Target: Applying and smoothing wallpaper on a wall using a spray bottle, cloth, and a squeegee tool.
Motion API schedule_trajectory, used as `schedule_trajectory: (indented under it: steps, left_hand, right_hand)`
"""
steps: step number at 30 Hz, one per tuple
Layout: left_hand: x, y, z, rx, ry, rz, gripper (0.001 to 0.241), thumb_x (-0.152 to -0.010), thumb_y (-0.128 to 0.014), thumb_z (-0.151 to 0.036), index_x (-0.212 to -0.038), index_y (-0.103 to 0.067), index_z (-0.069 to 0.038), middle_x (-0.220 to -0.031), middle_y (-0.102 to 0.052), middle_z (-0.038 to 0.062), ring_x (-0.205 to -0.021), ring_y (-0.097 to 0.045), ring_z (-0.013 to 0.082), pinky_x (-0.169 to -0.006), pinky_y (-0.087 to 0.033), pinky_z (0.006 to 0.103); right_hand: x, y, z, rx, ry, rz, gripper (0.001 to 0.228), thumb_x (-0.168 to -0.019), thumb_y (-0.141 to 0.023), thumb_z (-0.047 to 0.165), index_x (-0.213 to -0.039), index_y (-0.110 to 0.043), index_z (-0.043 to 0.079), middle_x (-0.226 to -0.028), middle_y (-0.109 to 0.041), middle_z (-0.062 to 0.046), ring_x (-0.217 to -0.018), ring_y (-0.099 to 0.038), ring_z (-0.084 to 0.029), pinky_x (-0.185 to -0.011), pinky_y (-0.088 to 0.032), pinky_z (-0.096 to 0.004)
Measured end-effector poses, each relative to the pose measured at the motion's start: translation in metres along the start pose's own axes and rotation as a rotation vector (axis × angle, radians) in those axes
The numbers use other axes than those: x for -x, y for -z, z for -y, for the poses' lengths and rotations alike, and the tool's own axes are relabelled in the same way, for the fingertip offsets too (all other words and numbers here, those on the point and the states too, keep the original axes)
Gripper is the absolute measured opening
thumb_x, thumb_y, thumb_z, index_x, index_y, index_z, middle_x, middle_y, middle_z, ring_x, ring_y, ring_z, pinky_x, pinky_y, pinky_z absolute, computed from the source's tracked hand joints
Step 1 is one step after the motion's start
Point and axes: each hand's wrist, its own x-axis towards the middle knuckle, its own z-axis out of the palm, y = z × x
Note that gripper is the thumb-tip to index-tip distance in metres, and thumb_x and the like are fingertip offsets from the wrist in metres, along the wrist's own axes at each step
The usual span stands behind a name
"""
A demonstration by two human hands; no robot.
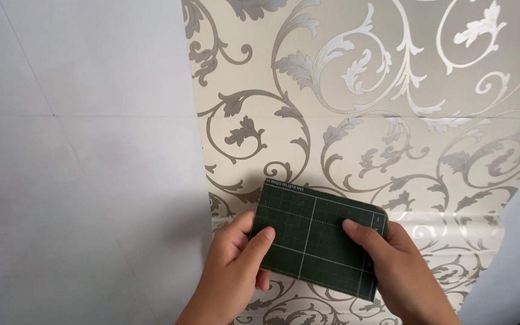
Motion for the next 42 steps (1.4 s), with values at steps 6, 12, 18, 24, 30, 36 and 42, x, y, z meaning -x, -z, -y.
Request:
schedule_trajectory:
  steps: [6,12,18,24,30,36,42]
  left_hand:
    - [0.014,-0.030,-0.049,-0.140,0.440,-0.090,0.037,-0.107,-0.048,-0.022,-0.119,-0.082,-0.015,-0.080,-0.044,0.004,-0.064,-0.036,0.0160,-0.052,-0.040,0.0296]
    - [0.003,-0.032,-0.019,-0.031,0.368,-0.206,0.033,-0.112,-0.055,-0.031,-0.089,-0.058,-0.008,-0.072,-0.038,0.005,-0.048,-0.035,0.0208,-0.060,-0.056,0.0362]
    - [0.017,-0.059,-0.034,0.286,0.371,-0.225,0.027,-0.110,-0.057,-0.023,-0.111,-0.080,-0.008,-0.069,-0.050,0.011,-0.045,-0.032,0.0194,-0.038,-0.027,0.0310]
    - [0.004,0.001,-0.003,-0.683,-0.824,-0.424,0.037,-0.106,-0.044,-0.032,-0.121,-0.070,-0.010,-0.118,-0.077,0.004,-0.111,-0.071,0.0223,-0.096,-0.051,0.0357]
    - [-0.026,0.060,0.021,-1.067,-0.674,-0.724,0.078,-0.101,-0.063,-0.048,-0.168,-0.038,-0.017,-0.183,-0.001,0.023,-0.167,0.003,0.0557,-0.120,-0.014,0.0831]
    - [-0.036,0.057,0.032,-1.107,-0.657,-0.721,0.096,-0.099,-0.070,-0.053,-0.174,-0.023,-0.016,-0.182,0.006,0.025,-0.165,0.012,0.0586,-0.120,-0.008,0.0864]
    - [-0.037,0.050,0.035,-1.132,-0.618,-0.747,0.101,-0.099,-0.069,-0.059,-0.175,-0.020,-0.015,-0.182,0.006,0.025,-0.165,0.011,0.0585,-0.119,-0.011,0.0863]
  right_hand:
    - [-0.045,0.030,-0.014,0.072,0.072,0.148,0.036,-0.095,-0.071,-0.007,-0.131,-0.068,-0.002,-0.097,-0.073,-0.035,-0.079,-0.067,-0.046,-0.068,-0.054,-0.056]
    - [-0.022,0.031,-0.025,0.997,1.111,-0.259,0.062,-0.065,-0.094,0.042,-0.123,-0.077,0.025,-0.151,-0.059,-0.010,-0.145,-0.056,-0.028,-0.114,-0.044,-0.051]
    - [0.004,-0.008,-0.061,1.301,1.642,-0.244,0.060,-0.091,-0.055,0.020,-0.147,-0.066,0.037,-0.154,-0.065,0.003,-0.143,-0.061,-0.021,-0.119,-0.041,-0.056]
    - [-0.022,-0.002,-0.061,1.154,1.638,-0.307,0.074,-0.076,-0.054,-0.003,-0.142,-0.074,0.023,-0.146,-0.074,-0.002,-0.134,-0.071,-0.024,-0.105,-0.052,-0.041]
    - [-0.017,-0.028,-0.069,1.179,1.713,-0.396,0.050,-0.091,-0.061,0.002,-0.132,-0.079,0.025,-0.139,-0.077,0.004,-0.130,-0.071,-0.022,-0.104,-0.047,-0.044]
    - [-0.026,-0.045,-0.076,1.071,1.825,-0.455,0.031,-0.107,-0.056,0.016,-0.112,-0.085,0.025,-0.123,-0.082,0.005,-0.116,-0.078,-0.024,-0.094,-0.053,-0.041]
    - [-0.025,-0.044,-0.078,1.077,1.871,-0.421,0.039,-0.106,-0.049,0.010,-0.108,-0.085,0.024,-0.120,-0.083,0.004,-0.113,-0.079,-0.025,-0.091,-0.053,-0.041]
